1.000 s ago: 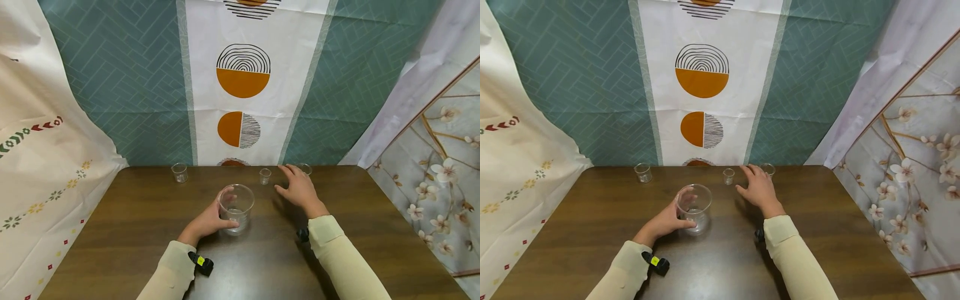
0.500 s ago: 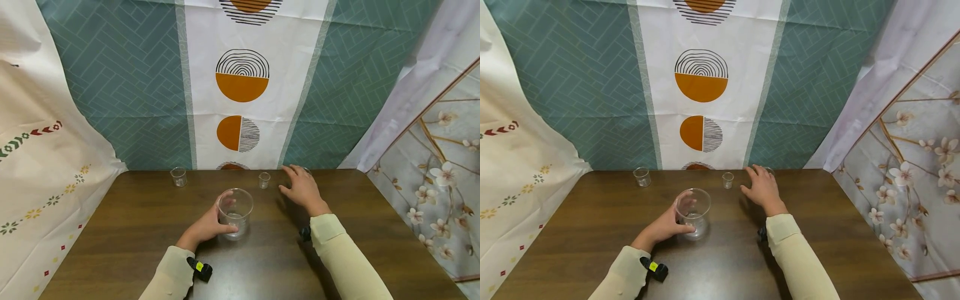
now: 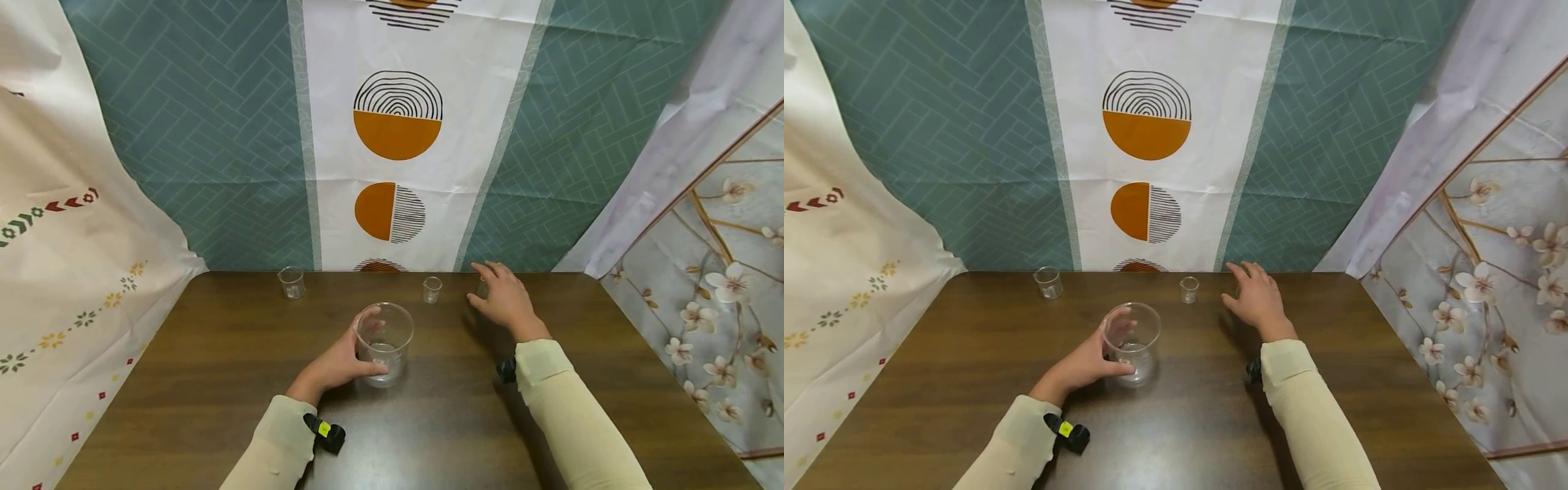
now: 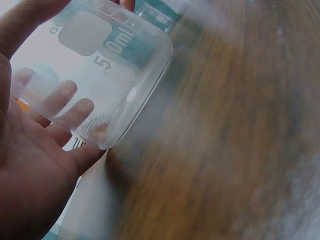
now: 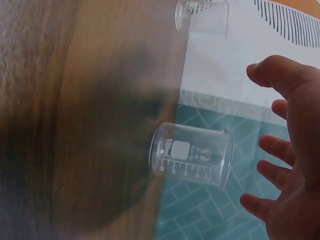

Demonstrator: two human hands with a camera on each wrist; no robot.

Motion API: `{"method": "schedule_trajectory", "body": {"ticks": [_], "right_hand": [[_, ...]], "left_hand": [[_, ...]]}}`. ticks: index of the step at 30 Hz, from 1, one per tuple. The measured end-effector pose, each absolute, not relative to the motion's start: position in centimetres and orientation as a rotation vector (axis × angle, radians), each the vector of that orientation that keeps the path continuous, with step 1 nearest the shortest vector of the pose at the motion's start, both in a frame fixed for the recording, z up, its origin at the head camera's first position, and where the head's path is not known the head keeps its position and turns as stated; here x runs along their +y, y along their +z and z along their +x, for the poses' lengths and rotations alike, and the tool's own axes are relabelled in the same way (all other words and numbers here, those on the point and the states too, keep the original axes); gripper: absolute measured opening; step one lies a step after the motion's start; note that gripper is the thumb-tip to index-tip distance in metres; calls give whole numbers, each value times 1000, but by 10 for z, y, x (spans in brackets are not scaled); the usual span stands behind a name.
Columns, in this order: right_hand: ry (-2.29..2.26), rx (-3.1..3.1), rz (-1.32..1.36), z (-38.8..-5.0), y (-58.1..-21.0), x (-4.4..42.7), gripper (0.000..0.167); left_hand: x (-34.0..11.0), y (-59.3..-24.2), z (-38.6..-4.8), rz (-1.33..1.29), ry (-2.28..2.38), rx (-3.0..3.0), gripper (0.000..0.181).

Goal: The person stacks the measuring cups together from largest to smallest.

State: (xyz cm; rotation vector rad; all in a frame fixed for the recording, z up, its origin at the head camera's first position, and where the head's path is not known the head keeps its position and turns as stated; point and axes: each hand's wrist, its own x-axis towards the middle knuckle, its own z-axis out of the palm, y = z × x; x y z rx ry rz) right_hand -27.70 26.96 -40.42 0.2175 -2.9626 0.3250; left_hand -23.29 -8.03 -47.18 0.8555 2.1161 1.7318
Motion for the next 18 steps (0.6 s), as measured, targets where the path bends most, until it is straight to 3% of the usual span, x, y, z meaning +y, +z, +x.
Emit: {"method": "schedule_trajectory", "body": {"ticks": [18], "right_hand": [[342,-2956,213,-289,-408,284,61]], "left_hand": [[-80,-472,-234,889,1746,2103,104]]}}
